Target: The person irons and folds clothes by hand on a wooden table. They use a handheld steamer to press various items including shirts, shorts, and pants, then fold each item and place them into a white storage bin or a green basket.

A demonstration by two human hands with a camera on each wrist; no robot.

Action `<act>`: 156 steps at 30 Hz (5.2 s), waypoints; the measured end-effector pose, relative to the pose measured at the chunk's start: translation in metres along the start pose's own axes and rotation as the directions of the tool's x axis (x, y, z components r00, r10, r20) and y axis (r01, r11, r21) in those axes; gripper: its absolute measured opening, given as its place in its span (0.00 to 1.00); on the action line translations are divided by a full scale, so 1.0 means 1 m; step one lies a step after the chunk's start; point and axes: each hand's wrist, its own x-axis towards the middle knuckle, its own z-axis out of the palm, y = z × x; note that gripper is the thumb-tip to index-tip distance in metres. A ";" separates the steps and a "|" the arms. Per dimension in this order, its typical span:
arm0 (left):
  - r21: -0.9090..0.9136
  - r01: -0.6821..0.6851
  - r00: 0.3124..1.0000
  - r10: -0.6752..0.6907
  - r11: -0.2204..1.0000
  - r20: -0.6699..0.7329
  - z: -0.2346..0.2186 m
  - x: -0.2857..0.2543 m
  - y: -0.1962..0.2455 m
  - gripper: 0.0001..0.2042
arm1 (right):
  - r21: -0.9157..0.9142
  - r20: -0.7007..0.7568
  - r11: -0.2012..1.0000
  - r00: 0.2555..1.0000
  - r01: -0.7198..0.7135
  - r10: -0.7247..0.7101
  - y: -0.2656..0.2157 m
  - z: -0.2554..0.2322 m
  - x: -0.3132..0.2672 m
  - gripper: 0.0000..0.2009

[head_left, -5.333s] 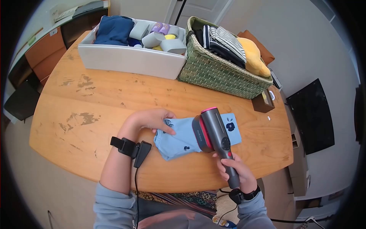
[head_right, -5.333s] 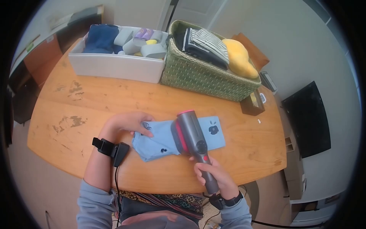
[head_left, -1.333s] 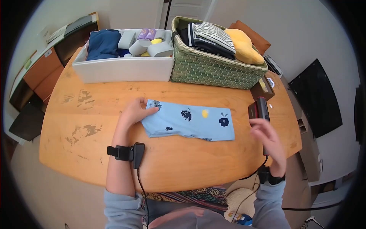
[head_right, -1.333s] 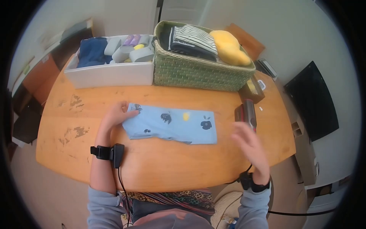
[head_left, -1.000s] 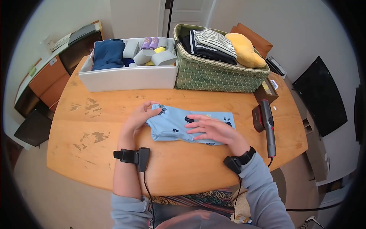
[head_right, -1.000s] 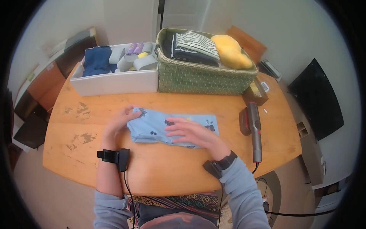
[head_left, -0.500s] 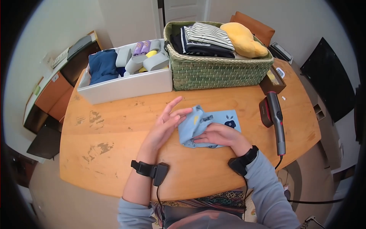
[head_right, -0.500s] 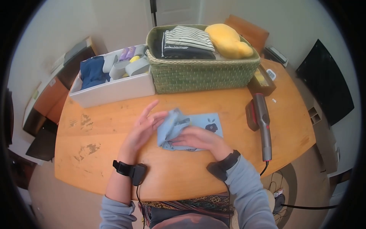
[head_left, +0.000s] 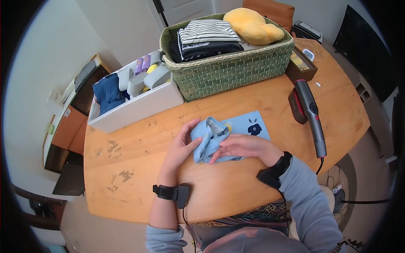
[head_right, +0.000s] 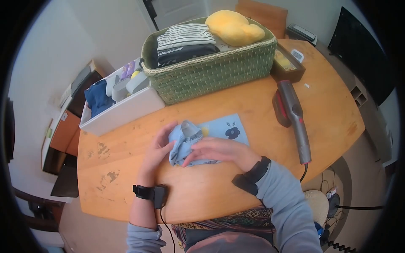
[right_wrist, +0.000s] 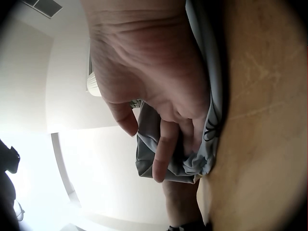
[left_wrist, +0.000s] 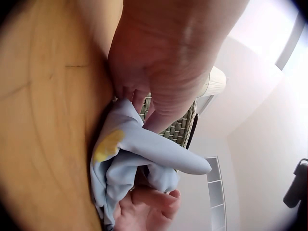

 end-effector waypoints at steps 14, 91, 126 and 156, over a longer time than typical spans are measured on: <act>0.216 0.016 1.000 -0.016 0.976 -0.005 0.006 -0.004 0.009 0.35 | 0.197 -0.276 0.980 0.960 0.017 0.039 0.002 -0.001 -0.002 0.24; 0.067 0.280 0.948 -0.265 0.958 -0.179 -0.011 -0.018 0.025 0.23 | 0.172 -0.149 0.984 0.988 0.055 -0.029 -0.004 -0.001 -0.002 0.26; -0.026 0.397 0.914 -0.398 0.917 -0.074 0.018 -0.018 0.035 0.23 | 0.116 -0.154 0.985 0.982 0.129 -0.110 -0.012 0.014 -0.004 0.34; -0.012 0.195 0.931 -0.189 0.981 -0.311 0.013 -0.013 0.018 0.21 | -0.013 -0.251 0.991 0.959 0.131 -0.130 -0.004 0.003 -0.004 0.35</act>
